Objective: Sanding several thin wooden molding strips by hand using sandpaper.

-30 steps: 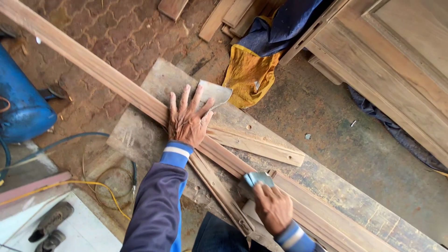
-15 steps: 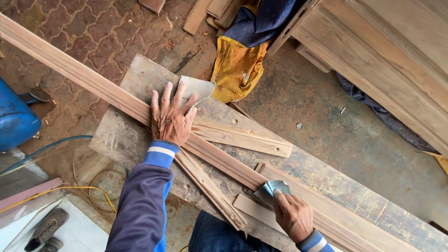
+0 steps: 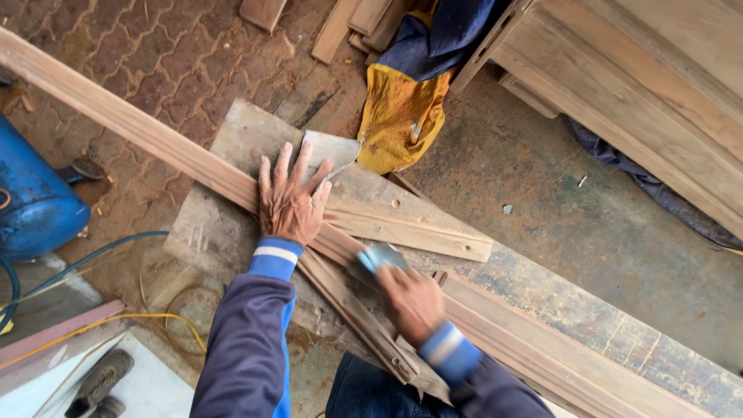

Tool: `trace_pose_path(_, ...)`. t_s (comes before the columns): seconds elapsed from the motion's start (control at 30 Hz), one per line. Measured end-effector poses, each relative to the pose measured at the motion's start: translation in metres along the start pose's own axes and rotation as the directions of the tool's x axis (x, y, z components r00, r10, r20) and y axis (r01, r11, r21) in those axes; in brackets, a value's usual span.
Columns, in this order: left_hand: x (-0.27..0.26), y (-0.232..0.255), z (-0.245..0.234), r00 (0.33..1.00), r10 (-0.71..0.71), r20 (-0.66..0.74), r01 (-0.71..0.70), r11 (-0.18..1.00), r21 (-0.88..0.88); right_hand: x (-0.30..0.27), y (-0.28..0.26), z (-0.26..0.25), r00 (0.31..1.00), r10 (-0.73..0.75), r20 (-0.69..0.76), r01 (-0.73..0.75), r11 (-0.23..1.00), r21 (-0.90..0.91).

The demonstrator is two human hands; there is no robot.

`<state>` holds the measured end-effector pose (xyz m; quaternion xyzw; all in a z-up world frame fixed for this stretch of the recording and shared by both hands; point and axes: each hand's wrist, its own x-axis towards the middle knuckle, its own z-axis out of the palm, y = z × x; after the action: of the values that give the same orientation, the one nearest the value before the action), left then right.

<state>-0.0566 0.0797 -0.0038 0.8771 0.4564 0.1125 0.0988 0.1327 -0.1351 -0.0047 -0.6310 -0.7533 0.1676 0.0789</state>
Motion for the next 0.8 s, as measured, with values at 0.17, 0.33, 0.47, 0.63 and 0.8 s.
trace_pose_path(0.17,0.0,0.0,0.0,1.0,-0.005,-0.005,0.005,1.0,-0.008,-0.137,0.047,-0.014,0.962,0.248,-0.117,-0.232,0.963,0.134)
trace_pose_path(0.33,0.002,0.003,-0.001,1.0,-0.012,0.013,0.012,1.0,0.003,-0.112,0.019,-0.002,0.828,0.49,-0.273,-0.452,0.871,0.193)
trace_pose_path(0.47,0.001,0.0,-0.001,1.0,0.007,-0.005,-0.007,1.0,0.012,-0.013,-0.023,-0.01,0.868,0.392,-0.305,-0.301,0.903,0.305)
trace_pose_path(0.63,-0.001,-0.005,0.003,0.999,0.036,-0.012,-0.036,0.999,-0.003,-0.049,-0.004,-0.003,0.879,0.36,-0.312,-0.316,0.931,0.183)
trace_pose_path(0.8,-0.002,0.0,-0.002,1.0,0.0,-0.017,0.0,1.0,0.017,-0.237,0.073,0.0,0.551,0.738,-0.389,-0.785,0.617,0.057)
